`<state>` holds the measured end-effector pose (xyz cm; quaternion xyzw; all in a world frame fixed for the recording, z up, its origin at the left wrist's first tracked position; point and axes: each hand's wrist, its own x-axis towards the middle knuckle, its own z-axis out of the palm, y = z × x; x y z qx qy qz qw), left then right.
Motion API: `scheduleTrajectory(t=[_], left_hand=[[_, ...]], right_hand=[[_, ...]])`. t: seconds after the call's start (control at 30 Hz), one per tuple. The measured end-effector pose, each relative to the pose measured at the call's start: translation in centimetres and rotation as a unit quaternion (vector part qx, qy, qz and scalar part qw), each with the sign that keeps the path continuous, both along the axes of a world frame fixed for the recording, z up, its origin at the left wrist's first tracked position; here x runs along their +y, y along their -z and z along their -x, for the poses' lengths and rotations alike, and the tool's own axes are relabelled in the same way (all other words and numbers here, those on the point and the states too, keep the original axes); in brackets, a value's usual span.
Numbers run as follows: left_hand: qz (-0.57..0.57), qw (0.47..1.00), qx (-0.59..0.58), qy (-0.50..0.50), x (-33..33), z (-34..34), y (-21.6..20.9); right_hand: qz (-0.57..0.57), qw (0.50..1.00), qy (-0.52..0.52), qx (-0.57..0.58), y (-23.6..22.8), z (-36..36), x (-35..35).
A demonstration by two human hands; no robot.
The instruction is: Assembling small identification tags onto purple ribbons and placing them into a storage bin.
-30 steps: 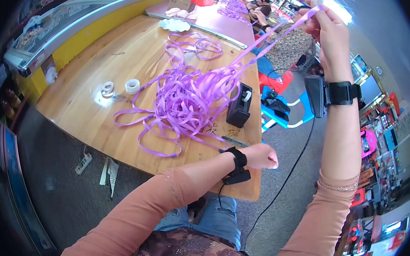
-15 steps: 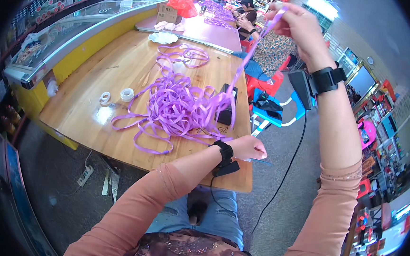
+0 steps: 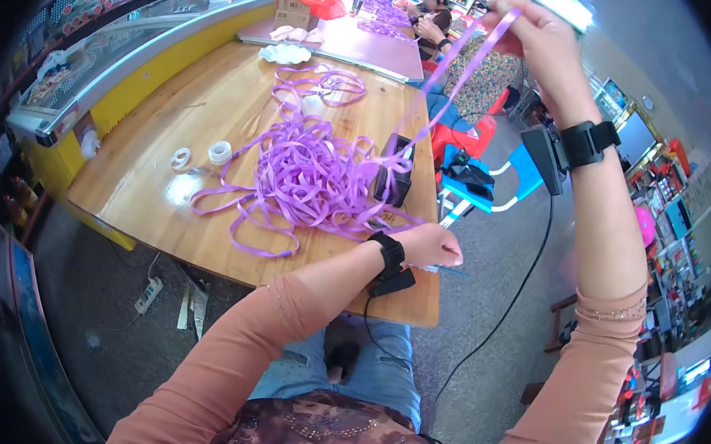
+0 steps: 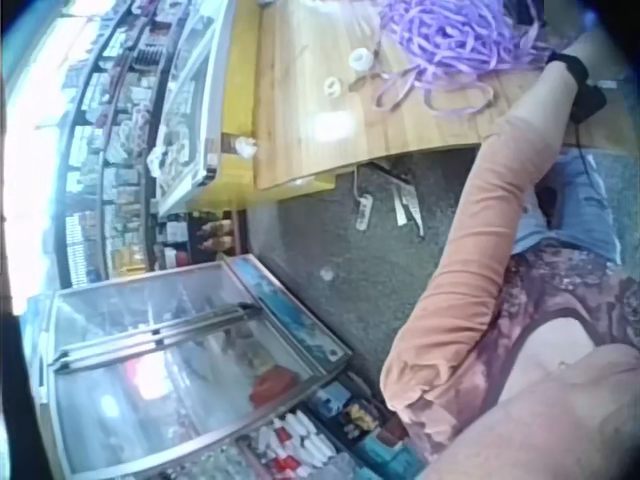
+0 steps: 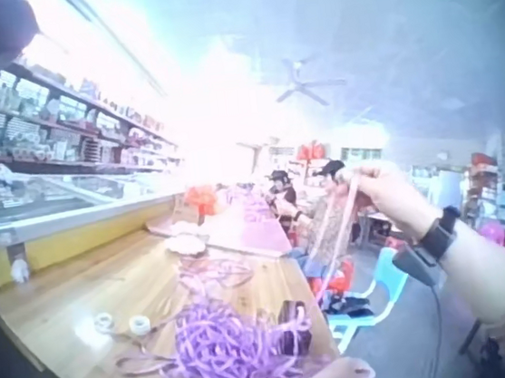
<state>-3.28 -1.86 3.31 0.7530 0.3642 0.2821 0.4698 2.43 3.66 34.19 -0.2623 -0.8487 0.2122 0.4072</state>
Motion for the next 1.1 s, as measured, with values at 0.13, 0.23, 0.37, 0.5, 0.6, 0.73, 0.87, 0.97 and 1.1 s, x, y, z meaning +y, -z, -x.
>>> scheduleTrajectory(t=[0.13, 0.23, 0.37, 0.5, 0.6, 0.73, 0.87, 0.97, 1.1], left_hand=[[-0.017, 1.0, -0.017, -0.014, 0.0, 0.0, 0.6], [-0.039, 0.999, -0.001, -0.009, 0.3, -0.1, 1.0], [-0.153, 0.988, -0.035, -0.015, -0.1, -0.7, 0.8], [-0.234, 0.971, -0.015, -0.053, -1.2, -1.1, -0.3], [-0.314, 0.94, -0.102, -0.082, -2.2, -1.3, -1.2], [-0.465, 0.851, -0.118, -0.212, -3.9, -0.3, -2.7], [-0.404, 0.862, -0.04, -0.304, -4.5, 2.4, -4.5], [-0.467, 0.809, 0.037, -0.354, -2.6, 4.1, -2.2], [-0.216, 0.935, 0.144, -0.244, -1.4, 6.0, -1.6]], right_hand=[[0.012, 0.999, -0.021, 0.048, -1.4, -1.5, 0.4], [0.035, 0.999, 0.008, 0.008, -0.1, -1.3, -0.6], [0.045, 0.998, -0.02, 0.03, 1.2, -2.7, -1.9], [0.086, 0.996, 0.004, 0.025, 3.0, -5.0, -1.6], [0.088, 0.995, 0.031, -0.018, 4.4, -6.7, -2.2], [0.119, 0.992, 0.049, -0.009, 6.0, -9.3, -3.3], [0.12, 0.992, 0.036, -0.004, 5.7, -11.8, -4.5], [0.1, 0.994, 0.039, 0.029, 5.2, -12.3, -5.6], [0.092, 0.994, 0.04, 0.045, 5.6, -14.6, -5.4]])
